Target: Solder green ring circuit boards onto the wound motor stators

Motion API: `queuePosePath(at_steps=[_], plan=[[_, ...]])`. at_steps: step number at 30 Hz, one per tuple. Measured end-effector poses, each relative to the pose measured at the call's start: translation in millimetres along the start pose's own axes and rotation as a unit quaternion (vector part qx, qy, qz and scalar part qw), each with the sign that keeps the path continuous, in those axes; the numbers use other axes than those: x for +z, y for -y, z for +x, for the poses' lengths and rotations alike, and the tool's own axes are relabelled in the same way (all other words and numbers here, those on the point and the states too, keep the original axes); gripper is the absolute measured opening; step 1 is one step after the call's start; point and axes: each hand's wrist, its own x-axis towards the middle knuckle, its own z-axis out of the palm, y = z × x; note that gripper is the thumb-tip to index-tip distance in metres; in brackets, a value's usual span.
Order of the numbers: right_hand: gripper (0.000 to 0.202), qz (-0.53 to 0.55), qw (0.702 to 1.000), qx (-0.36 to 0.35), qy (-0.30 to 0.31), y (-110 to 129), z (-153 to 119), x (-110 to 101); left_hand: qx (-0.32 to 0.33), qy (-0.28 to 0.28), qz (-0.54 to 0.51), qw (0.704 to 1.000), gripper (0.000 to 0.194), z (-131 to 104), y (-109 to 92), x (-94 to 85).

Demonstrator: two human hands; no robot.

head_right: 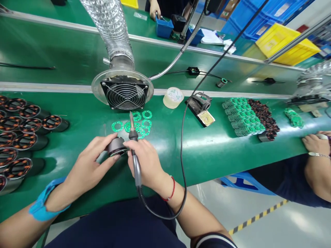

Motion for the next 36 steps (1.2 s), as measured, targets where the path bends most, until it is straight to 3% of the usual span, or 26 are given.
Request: queuePosePath(at_steps=[2, 5, 7, 9, 12, 15, 18, 21, 26, 31, 36], plan=[[0.033, 0.17, 0.978, 0.118, 0.001, 6.4, 1.1, 1.7, 0.102, -0.036, 0.096, 0.989, 0.041, -3.0, 1.4, 0.4], [0.033, 0.432, 0.862, 0.265, 0.007, 14.5, 3.4, 1.3, 0.193, -0.093, 0.155, 0.964, 0.039, -6.1, 1.9, 1.1], [0.036, 0.532, 0.788, 0.31, 0.009, 17.2, 5.0, -0.1, 0.203, -0.132, 0.144, 0.959, 0.044, -7.6, 1.8, 1.8], [0.038, 0.558, 0.763, 0.326, 0.017, 17.5, 5.9, -1.5, 0.179, -0.133, 0.098, 0.97, 0.049, -8.9, 2.2, 2.9], [0.036, 0.513, 0.794, 0.323, 0.038, 15.1, 5.2, -3.1, 0.104, -0.074, 0.001, 0.992, 0.048, -10.2, 3.9, 4.9], [0.031, 0.407, 0.864, 0.293, 0.052, 11.9, 2.2, -4.8, 0.009, -0.035, -0.092, 0.995, 0.047, -8.3, 4.5, 7.1], [0.034, 0.266, 0.936, 0.226, 0.047, 8.8, -1.5, -7.1, -0.083, 0.007, -0.186, 0.979, 0.051, -2.9, 2.0, 8.8], [0.051, 0.183, 0.973, 0.132, 0.05, 5.5, -3.5, -10.1, -0.147, 0.039, -0.255, 0.955, 0.051, 2.2, -2.1, 8.8], [0.059, 0.178, 0.977, 0.005, 0.116, 1.9, -2.5, -9.6, -0.153, 0.097, -0.274, 0.945, 0.036, 3.2, -5.9, 6.6], [0.062, 0.167, 0.986, -0.003, 0.023, -0.3, -3.8, 1.0, -0.165, 0.145, -0.306, 0.927, 0.037, 1.1, -5.4, 6.1], [0.068, 0.167, 0.986, -0.011, 0.025, -0.6, -5.6, 1.8, -0.189, 0.157, -0.373, 0.894, 0.036, 1.0, -2.4, 7.0]])
